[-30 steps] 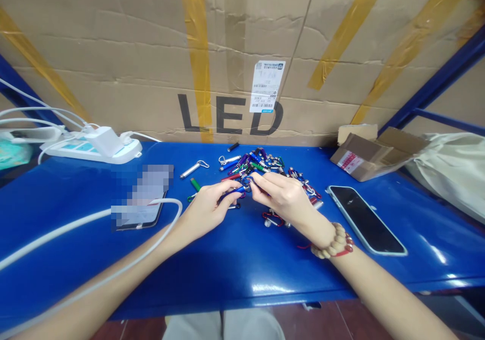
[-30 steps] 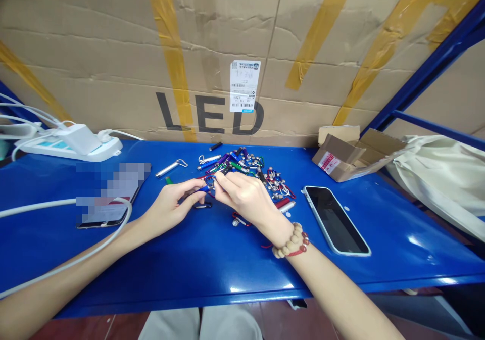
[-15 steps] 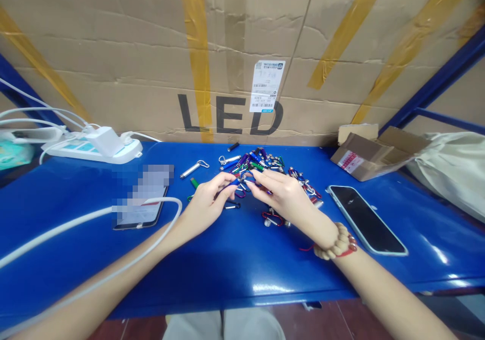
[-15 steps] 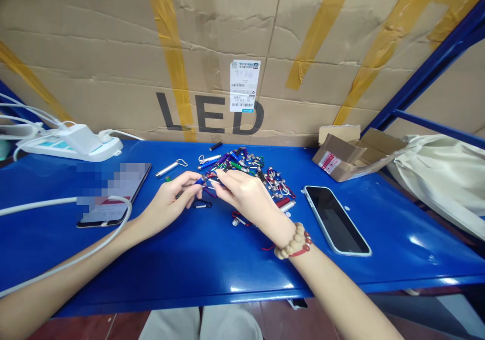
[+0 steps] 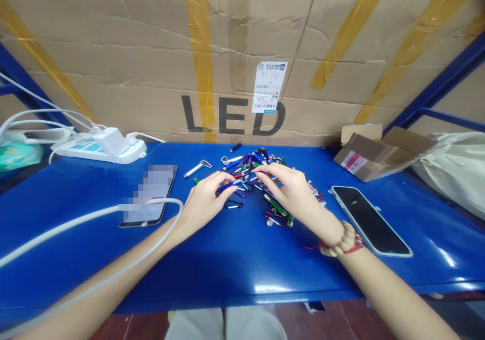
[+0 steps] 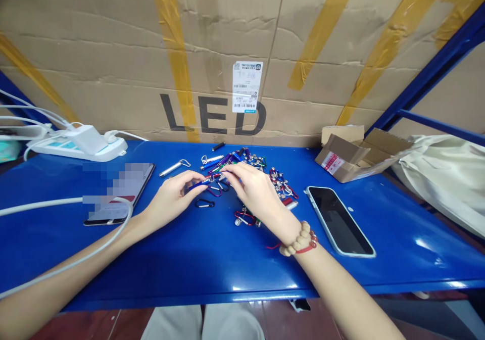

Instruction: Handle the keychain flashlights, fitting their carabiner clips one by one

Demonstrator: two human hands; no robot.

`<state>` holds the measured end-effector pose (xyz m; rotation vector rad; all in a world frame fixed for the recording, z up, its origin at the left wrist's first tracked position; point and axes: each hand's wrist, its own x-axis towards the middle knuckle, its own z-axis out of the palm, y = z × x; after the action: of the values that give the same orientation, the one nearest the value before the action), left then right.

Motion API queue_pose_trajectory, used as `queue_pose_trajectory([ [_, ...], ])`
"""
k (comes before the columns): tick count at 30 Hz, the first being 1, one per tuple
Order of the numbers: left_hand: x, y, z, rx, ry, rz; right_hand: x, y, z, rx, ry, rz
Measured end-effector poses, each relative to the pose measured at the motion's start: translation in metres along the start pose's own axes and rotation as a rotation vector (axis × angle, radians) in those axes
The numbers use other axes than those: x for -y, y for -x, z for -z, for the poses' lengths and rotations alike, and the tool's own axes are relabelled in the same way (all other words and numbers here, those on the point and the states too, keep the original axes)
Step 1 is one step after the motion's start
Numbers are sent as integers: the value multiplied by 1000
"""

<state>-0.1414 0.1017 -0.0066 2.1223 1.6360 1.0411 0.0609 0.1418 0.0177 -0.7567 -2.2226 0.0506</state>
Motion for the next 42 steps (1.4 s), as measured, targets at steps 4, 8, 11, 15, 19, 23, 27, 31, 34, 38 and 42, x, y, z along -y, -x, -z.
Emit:
queue_pose_trajectory([
  [4, 1, -4, 6, -54, -39, 12, 0, 0, 0, -27, 37, -46],
  [8, 1, -7, 13, -84, -135, -28, 4, 1, -2, 25, 141, -136],
  [11, 2, -9, 17, -70, -285, -51, 7, 2, -3, 120, 156, -203],
  [15, 4, -11, 24, -78, -425, 31, 7, 3, -4, 161, 148, -258],
  [19, 8, -14, 32, -86, -548, 179, 8, 3, -3, 198, 162, -279],
  [23, 10, -16, 36, -62, -675, 268, 10, 2, -2, 232, 181, -283],
  [27, 13, -16, 37, -68, -656, 244, 10, 2, -1, 217, 180, -300],
  [31, 19, -17, 40, -90, -635, 212, 8, 3, -1, 169, 187, -301],
  [34, 24, -20, 43, -148, -526, 162, 6, 2, -1, 140, 198, -299],
  [38, 27, -25, 43, -206, -241, 122, 8, 1, 1, 116, 213, -321],
  [42, 25, -26, 42, -334, -88, 147, 9, -2, 7, 56, 212, -382],
])
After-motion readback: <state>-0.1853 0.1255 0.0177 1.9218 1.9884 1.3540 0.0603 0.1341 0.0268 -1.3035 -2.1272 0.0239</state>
